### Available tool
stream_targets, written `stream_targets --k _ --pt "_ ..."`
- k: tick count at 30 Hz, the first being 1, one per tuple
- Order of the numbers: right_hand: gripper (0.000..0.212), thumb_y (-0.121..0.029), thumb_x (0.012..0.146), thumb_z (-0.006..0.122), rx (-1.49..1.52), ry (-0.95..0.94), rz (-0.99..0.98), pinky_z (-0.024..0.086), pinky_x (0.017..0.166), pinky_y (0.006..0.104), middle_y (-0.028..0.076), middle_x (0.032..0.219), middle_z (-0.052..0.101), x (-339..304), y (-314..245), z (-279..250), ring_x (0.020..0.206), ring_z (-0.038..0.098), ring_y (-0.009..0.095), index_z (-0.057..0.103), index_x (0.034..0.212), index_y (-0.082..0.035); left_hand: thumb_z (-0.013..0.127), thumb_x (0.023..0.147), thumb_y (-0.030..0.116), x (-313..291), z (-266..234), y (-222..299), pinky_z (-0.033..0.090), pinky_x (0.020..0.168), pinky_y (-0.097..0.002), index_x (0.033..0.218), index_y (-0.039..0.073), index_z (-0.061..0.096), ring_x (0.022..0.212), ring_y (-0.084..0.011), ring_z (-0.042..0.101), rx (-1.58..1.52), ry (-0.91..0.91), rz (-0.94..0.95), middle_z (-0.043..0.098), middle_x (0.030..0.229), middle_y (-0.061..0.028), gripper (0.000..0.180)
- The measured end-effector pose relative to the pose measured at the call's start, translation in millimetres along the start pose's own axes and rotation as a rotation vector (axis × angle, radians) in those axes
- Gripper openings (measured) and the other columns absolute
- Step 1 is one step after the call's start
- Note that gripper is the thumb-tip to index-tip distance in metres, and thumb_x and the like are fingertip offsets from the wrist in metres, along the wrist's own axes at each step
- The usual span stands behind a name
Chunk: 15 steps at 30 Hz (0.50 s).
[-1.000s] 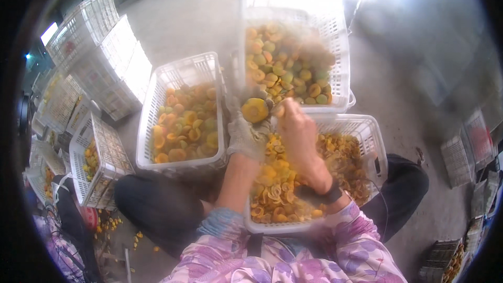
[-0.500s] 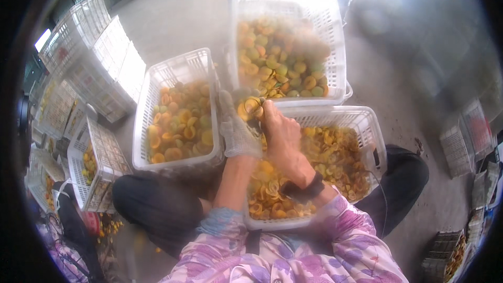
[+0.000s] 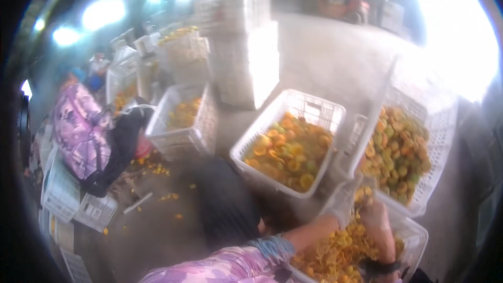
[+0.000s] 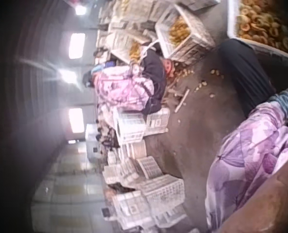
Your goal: The recorder halves and pits apricots or similar stone fruits using a small hand tool, sorting the halves and pits into different crates.
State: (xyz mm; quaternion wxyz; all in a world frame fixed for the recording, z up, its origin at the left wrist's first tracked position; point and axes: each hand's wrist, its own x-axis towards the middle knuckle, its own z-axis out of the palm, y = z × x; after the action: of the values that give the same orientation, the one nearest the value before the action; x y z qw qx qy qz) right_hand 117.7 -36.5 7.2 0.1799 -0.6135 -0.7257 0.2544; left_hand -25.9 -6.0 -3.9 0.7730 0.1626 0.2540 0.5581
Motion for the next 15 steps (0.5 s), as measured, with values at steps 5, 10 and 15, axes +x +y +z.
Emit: stream_targets --k 5,10,15 --pt "0.011 -0.001 0.077 0.059 0.058 0.068 -0.117 0.041 0.049 0.0367 0.019 0.058 0.048 -26.8 -36.5 -4.2 0.048 0.044 0.024 0.06 0.087 0.005 0.063 0.092 0.046 -24.8 -6.4 4.9 0.043 0.051 -0.0244 0.09 0.013 0.059 0.064 -0.0132 0.058 0.035 0.041 -0.05 0.062 0.082 -0.0003 0.033" --pt "0.022 -0.017 0.087 0.055 0.278 0.0 -0.022 0.04 0.049 0.0333 0.006 0.055 0.043 -44.1 -34.6 3.4 0.05 0.043 0.016 0.062 0.089 0.004 0.062 0.092 0.044 -15.8 -9.9 -26.2 0.044 0.052 -0.0255 0.087 0.012 0.059 0.064 -0.0123 0.057 0.141 0.178 0.086 0.06 0.077 0.0004 0.032" --pt "0.022 -0.018 0.088 0.059 -0.13 0.367 -0.175 0.044 0.053 0.0367 0.01 0.058 0.055 -27.9 21.6 54.9 0.053 0.052 0.019 0.06 0.086 0.004 0.062 0.093 0.043 -1.0 -10.1 -53.4 0.042 0.051 -0.0251 0.09 0.011 0.063 0.065 -0.0097 0.054 0.112 0.344 0.1 0.058 0.073 0.0017 0.032"
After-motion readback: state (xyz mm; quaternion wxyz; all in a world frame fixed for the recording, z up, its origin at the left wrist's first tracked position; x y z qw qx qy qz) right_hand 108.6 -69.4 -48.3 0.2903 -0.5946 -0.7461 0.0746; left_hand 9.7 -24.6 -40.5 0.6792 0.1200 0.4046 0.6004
